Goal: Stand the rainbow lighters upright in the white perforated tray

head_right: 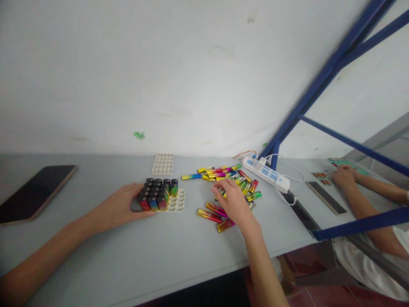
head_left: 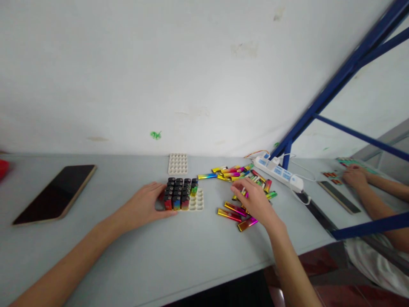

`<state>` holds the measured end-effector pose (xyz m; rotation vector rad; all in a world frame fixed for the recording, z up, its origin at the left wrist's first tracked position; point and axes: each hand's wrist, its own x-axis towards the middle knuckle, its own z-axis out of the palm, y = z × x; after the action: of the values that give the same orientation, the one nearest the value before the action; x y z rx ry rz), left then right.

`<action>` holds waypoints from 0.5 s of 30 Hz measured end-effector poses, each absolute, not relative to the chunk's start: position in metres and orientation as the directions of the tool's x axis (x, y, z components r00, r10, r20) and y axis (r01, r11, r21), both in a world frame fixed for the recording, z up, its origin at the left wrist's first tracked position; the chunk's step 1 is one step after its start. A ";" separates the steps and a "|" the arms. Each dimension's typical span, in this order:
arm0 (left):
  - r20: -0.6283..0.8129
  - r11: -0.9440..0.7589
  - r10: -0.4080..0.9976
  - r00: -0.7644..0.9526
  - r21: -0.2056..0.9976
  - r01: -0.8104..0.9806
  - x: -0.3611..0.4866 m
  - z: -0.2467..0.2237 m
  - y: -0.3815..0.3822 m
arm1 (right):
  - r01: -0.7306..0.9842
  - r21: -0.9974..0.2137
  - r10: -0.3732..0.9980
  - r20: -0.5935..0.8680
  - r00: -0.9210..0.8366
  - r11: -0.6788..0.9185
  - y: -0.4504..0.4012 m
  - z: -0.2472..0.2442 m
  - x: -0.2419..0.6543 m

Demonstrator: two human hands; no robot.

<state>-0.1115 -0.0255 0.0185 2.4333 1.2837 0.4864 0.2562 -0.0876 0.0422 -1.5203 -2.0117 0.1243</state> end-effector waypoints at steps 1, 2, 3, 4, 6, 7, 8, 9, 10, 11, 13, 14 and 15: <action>0.138 -0.527 0.838 0.527 0.453 0.719 -0.111 0.019 -0.025 | 0.862 -0.388 0.905 0.392 -0.166 0.327 -0.103 0.038 0.258; 0.145 -0.526 0.840 0.523 0.455 0.719 -0.111 0.019 -0.025 | 0.880 -0.355 0.904 0.393 -0.166 0.316 -0.118 0.033 0.259; 0.151 -0.523 0.842 0.517 0.458 0.718 -0.111 0.019 -0.025 | 0.895 -0.321 0.898 0.407 -0.165 0.310 -0.132 0.028 0.259; 0.155 -0.520 0.845 0.512 0.463 0.718 -0.111 0.020 -0.025 | 0.907 -0.287 0.893 0.416 -0.173 0.309 -0.146 0.022 0.258; 0.147 -0.508 0.851 0.504 0.474 0.719 -0.110 0.021 -0.025 | 0.922 -0.231 0.883 0.427 -0.192 0.312 -0.166 0.011 0.257; 0.139 -0.502 0.853 0.503 0.479 0.720 -0.110 0.022 -0.025 | 0.925 -0.216 0.879 0.434 -0.197 0.314 -0.172 0.007 0.256; 0.133 -0.498 0.855 0.501 0.483 0.720 -0.109 0.023 -0.025 | 0.926 -0.209 0.874 0.445 -0.196 0.314 -0.175 0.003 0.255; 0.131 -0.496 0.856 0.501 0.485 0.720 -0.109 0.023 -0.025 | 0.927 -0.207 0.868 0.458 -0.190 0.312 -0.175 0.000 0.253; 0.132 -0.494 0.857 0.498 0.486 0.721 -0.109 0.023 -0.025 | 0.928 -0.207 0.862 0.473 -0.182 0.310 -0.173 -0.002 0.251; 0.134 -0.493 0.858 0.496 0.486 0.722 -0.109 0.023 -0.025 | 0.929 -0.205 0.856 0.486 -0.176 0.307 -0.170 -0.004 0.249; 0.133 -0.489 0.860 0.492 0.486 0.724 -0.109 0.022 -0.025 | 0.931 -0.194 0.849 0.498 -0.177 0.308 -0.159 -0.007 0.243; 0.133 -0.492 0.858 0.496 0.492 0.718 -0.110 0.021 -0.025 | 0.930 -0.190 0.847 0.498 -0.184 0.313 -0.153 -0.007 0.240; 0.136 -0.497 0.854 0.502 0.499 0.710 -0.110 0.020 -0.025 | 0.928 -0.185 0.845 0.498 -0.194 0.322 -0.147 -0.008 0.237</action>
<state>-0.1099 -0.0247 0.0205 2.3705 1.2984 0.5231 0.2373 -0.1474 -0.0082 -1.5586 -2.0770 -0.2119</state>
